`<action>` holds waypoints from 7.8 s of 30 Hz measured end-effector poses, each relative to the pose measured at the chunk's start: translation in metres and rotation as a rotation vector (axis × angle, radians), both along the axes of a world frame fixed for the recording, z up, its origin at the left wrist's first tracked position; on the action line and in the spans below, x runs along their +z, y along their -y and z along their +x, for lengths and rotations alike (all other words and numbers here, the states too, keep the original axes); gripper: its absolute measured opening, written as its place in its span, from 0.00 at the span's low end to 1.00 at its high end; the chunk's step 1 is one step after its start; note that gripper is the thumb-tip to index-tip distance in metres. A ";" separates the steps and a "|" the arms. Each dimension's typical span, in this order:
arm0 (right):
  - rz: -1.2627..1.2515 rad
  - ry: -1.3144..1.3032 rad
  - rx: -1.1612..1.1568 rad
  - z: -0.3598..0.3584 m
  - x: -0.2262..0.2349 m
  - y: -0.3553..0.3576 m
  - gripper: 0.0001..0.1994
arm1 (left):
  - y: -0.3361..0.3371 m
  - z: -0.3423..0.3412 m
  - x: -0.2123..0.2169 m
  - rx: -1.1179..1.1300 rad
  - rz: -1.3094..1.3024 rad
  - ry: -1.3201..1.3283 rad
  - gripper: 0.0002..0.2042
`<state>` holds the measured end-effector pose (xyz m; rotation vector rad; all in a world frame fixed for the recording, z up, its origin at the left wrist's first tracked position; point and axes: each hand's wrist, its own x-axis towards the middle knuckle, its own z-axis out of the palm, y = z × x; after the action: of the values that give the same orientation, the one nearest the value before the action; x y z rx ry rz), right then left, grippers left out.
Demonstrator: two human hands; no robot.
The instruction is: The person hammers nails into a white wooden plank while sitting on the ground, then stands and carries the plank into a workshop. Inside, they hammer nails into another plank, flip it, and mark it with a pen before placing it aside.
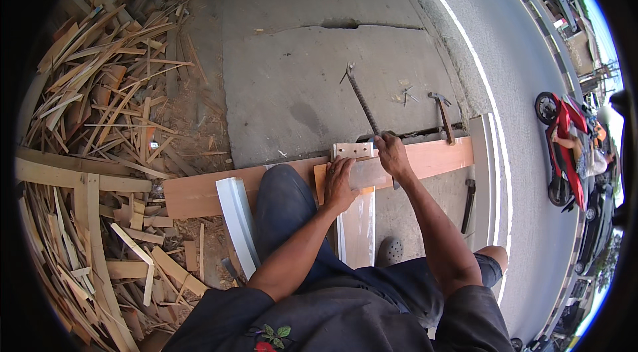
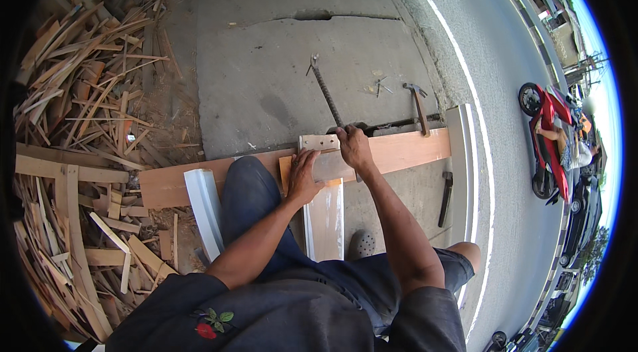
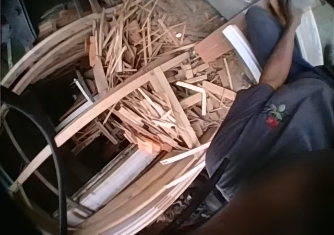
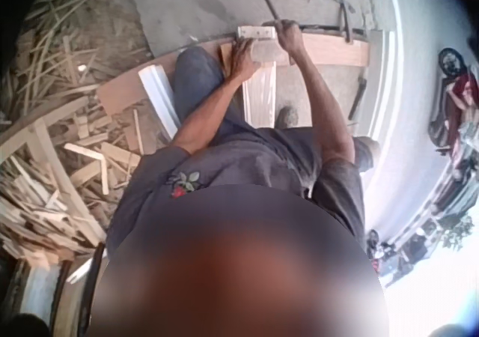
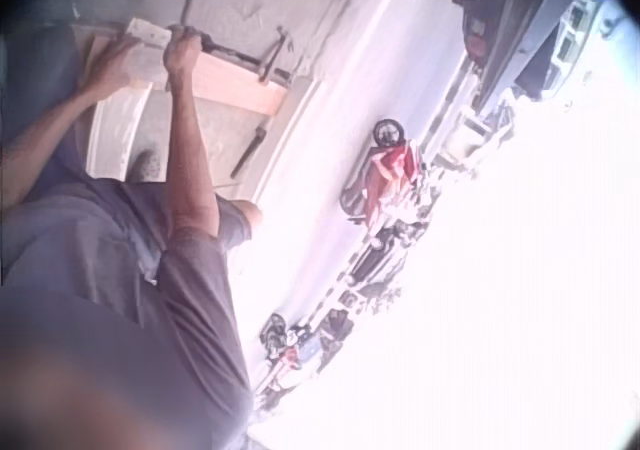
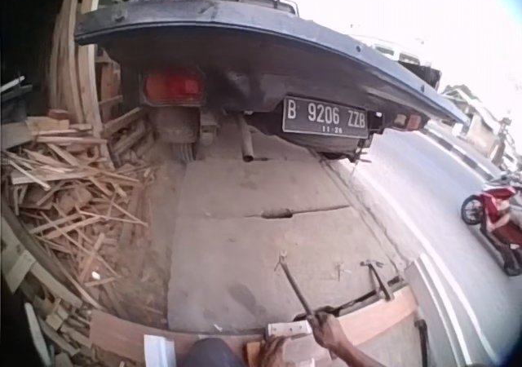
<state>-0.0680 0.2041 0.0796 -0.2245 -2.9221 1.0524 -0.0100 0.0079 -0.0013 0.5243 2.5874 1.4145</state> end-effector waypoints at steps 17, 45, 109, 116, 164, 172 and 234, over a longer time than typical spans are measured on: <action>0.603 0.436 -0.079 -0.052 0.015 -0.008 0.11 | 0.002 0.005 -0.011 0.062 0.028 -0.027 0.47; 0.732 0.650 0.414 0.050 0.228 0.035 0.09 | 0.016 0.011 -0.026 0.270 0.033 -0.071 0.47; 0.161 0.340 -0.221 0.263 -0.103 0.069 0.29 | 0.011 0.002 -0.028 0.311 -0.008 -0.114 0.40; 0.043 0.245 -0.247 0.234 -0.081 0.066 0.33 | 0.017 0.005 -0.028 0.283 0.019 -0.038 0.41; -0.541 0.373 -1.439 0.242 -0.196 -0.126 0.22 | 0.028 -0.005 -0.010 0.555 0.083 0.094 0.47; -0.142 0.800 -1.185 0.251 -0.237 -0.122 0.13 | 0.026 -0.002 -0.002 0.331 0.143 -0.002 0.46; -1.686 0.164 -0.980 0.194 0.182 -0.140 0.17 | -0.005 0.014 0.022 0.008 -0.671 0.075 0.63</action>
<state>0.1263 0.3441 0.2616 -1.4280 -0.7806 2.6136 0.0044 0.0131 0.0204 0.3430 2.7655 0.4802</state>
